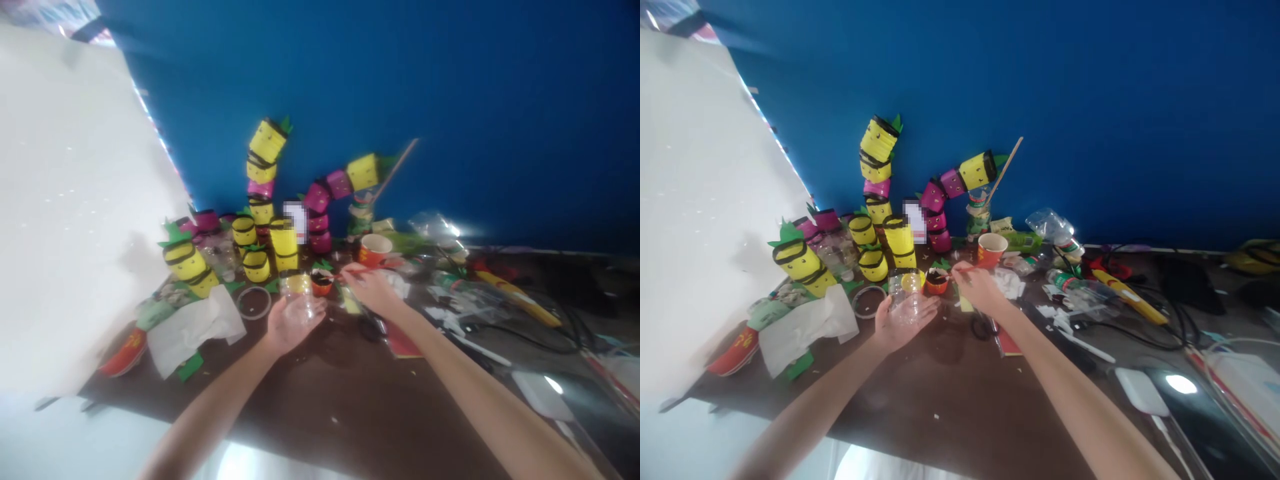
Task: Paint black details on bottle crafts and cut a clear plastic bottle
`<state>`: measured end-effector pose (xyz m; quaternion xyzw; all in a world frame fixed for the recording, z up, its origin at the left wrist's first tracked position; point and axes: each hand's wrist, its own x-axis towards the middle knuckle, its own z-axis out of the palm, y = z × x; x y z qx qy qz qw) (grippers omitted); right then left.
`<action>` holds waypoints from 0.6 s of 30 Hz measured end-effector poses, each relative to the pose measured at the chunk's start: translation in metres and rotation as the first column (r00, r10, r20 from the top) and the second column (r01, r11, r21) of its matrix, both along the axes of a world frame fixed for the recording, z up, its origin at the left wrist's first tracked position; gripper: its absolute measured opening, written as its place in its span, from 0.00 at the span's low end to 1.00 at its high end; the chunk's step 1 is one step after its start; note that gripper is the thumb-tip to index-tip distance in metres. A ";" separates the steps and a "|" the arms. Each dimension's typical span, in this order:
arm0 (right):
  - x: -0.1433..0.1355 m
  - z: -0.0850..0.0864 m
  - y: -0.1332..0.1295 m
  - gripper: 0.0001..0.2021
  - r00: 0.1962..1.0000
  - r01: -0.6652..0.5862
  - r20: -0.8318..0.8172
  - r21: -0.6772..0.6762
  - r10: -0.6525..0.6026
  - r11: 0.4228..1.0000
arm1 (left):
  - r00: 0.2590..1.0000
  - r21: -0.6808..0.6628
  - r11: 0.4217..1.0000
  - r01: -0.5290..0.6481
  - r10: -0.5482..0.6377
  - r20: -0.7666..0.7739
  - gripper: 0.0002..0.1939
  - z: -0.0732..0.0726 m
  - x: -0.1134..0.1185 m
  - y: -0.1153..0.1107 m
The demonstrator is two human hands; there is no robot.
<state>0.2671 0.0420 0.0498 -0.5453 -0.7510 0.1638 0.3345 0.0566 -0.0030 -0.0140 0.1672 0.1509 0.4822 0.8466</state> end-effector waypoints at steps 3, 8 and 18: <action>0.000 0.006 0.000 0.10 1.000 -0.007 0.016 -0.017 0.008 1.000 | 1.000 -0.009 1.000 -0.019 0.019 0.007 0.28 -0.002 0.001 0.000; -0.001 0.012 0.000 0.10 0.998 0.064 0.000 -0.007 -0.064 0.998 | 1.000 -0.020 1.000 -0.020 0.020 0.007 0.27 -0.005 0.002 0.000; -0.004 0.009 -0.005 0.10 0.981 0.134 -0.125 -0.123 -0.150 0.983 | 0.999 0.003 0.999 -0.038 0.038 -0.016 0.27 -0.003 0.004 0.000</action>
